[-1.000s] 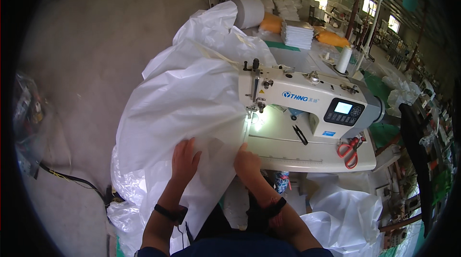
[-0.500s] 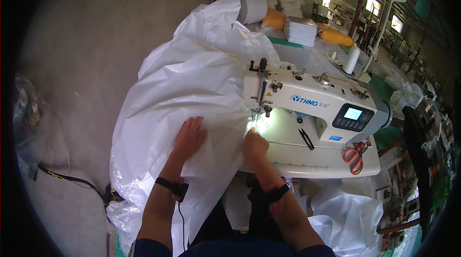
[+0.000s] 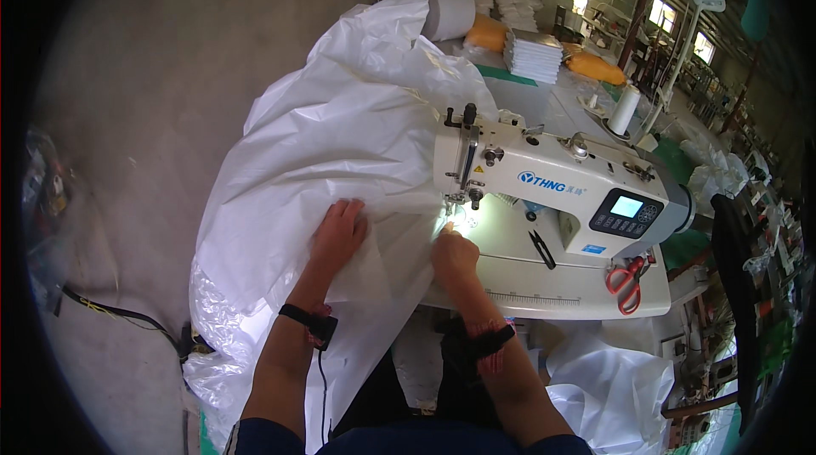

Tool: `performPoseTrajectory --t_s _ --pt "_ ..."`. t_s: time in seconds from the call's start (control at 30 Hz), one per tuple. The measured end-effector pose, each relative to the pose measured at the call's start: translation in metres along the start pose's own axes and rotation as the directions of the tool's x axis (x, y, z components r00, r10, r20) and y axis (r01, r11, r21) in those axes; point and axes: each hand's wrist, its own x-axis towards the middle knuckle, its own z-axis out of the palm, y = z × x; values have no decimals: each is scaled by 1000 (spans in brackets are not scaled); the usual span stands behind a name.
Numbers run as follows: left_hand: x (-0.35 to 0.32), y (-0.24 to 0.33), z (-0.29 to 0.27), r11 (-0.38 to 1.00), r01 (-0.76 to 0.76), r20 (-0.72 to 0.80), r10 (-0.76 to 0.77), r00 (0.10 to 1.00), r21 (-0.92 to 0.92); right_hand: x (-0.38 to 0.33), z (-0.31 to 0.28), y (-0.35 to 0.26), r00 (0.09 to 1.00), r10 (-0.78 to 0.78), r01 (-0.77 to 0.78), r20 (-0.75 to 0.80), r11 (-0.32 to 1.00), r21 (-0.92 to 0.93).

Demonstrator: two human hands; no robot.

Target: Sewing together large white plastic or synthetic fabric sheets using an industrial sewing machine.

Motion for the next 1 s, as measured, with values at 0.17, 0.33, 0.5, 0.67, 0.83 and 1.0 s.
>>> performPoseTrajectory --t_s 0.17,0.33,0.5,0.67,0.83,1.0 --pt "-2 -8 1 1000 -12 -28 12 1000 14 4 4 -1 998 -63 63 -3 998 -22" --pt "2 -1 7 999 -35 -40 35 999 -11 3 4 8 999 -39 40 -5 999 16" --pt "-1 -37 36 958 -271 -196 284 939 90 5 26 10 996 -1 11 -92 994 110" --pt "-50 5 -19 993 -19 -22 16 1000 -120 -11 13 1 973 -33 85 -228 972 219" --pt "-91 2 -59 908 51 -306 86 948 415 -50 -4 -4 915 -88 216 -394 932 291" --pt "-98 -78 -84 861 280 -279 -170 945 424 -107 -34 -38 877 -397 412 -268 911 -4"
